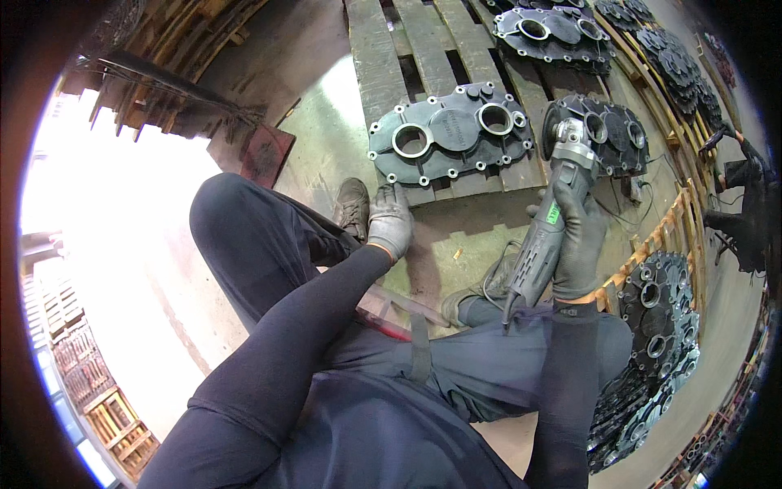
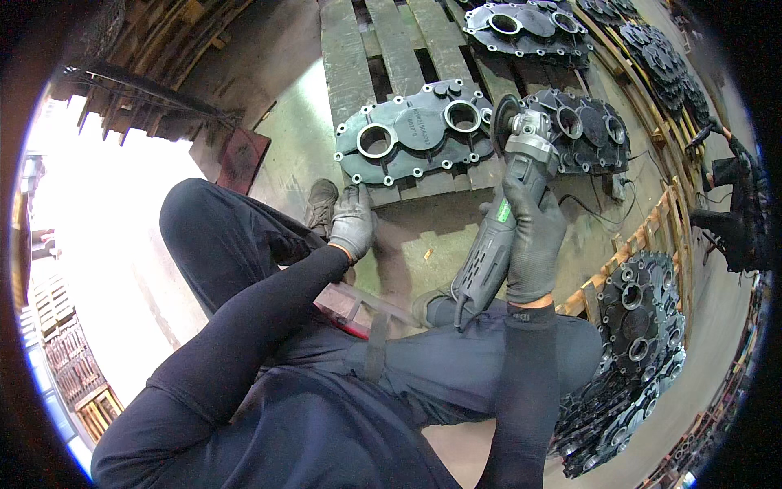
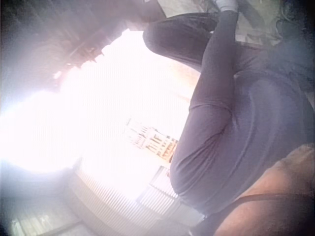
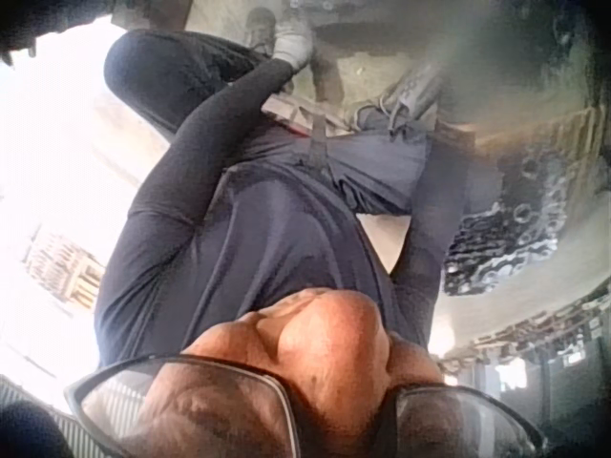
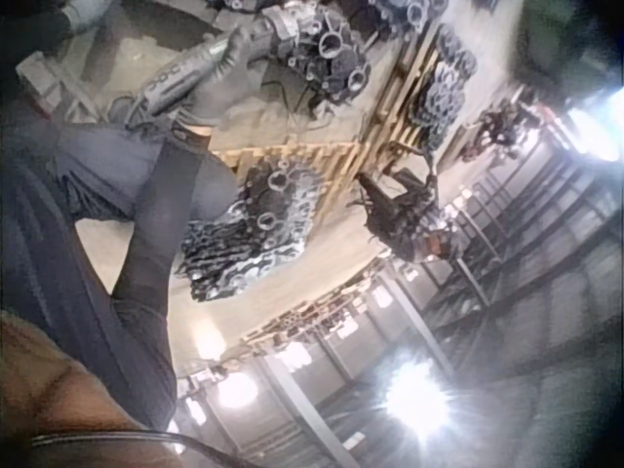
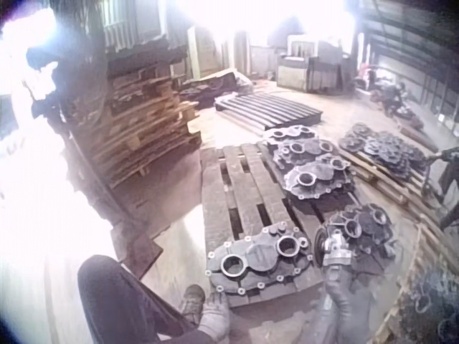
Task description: The person uses an angle grinder to smooth the surface of metal engine parts. They work on several parts placed on a wooden pallet, flipping them over to grind different sides.
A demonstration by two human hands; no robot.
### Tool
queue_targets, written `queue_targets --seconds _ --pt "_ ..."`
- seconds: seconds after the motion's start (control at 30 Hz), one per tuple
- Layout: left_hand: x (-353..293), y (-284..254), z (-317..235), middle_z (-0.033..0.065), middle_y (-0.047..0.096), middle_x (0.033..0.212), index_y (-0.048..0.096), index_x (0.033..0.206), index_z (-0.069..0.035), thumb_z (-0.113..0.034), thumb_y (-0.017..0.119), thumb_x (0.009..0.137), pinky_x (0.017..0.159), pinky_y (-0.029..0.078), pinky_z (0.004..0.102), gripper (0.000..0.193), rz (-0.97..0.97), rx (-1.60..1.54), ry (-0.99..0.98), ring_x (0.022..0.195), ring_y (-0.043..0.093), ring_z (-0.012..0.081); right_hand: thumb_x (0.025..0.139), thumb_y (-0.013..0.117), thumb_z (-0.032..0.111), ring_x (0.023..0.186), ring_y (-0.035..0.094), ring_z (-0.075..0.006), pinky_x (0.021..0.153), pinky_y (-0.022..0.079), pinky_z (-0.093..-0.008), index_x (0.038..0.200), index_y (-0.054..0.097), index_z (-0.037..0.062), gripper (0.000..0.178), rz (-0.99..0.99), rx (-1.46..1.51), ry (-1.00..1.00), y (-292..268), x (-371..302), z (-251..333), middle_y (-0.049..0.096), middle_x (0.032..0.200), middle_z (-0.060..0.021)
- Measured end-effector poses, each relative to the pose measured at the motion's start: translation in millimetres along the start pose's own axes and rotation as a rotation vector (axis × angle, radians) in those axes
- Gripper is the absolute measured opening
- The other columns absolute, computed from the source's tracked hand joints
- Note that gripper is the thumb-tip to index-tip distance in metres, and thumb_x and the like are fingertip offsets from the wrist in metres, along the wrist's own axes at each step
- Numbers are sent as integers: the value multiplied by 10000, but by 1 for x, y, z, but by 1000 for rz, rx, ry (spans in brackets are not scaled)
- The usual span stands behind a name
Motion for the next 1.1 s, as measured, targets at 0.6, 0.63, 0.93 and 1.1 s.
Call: queue_targets --seconds 0.6,0.63,0.93,1.1 --pt "116 -31 -91 268 485 1660 418 1666 -45 -211 491 1043 1205 378 601 649 -180 308 473 1516 487 437 990 826 207 776 771 -217 679 635 -336 1203 649 -21 359 -75 71 71 -18 8 0 719 1003 -107" --pt "116 -30 -97 265 479 1667 411 1672 -46 -210 490 1046 1207 371 613 652 -158 325 459 1521 479 441 990 825 199 772 770 -214 676 633 -332 1202 650 -19 351 -84 75 85 -20 10 -2 717 997 -104" --pt "131 -5 -110 304 406 1707 347 1698 -15 -202 480 1065 1157 431 680 674 12 350 373 1557 424 500 965 858 300 759 783 -230 605 647 -332 1166 675 -24 423 -118 90 92 -17 14 -14 738 949 -120" --pt "137 -5 -89 377 398 1684 289 1677 113 -191 449 1087 1033 563 668 683 -209 385 543 1517 450 573 968 853 248 747 760 -207 667 641 -345 1242 653 -9 425 -56 203 72 -10 16 -10 737 1022 -95"
Point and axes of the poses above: each hand's wrist, its own x-axis towards the middle knuckle, its own y-axis out of the palm, z = x × y, the point moved 10 cm from there along x, towards the middle knuckle
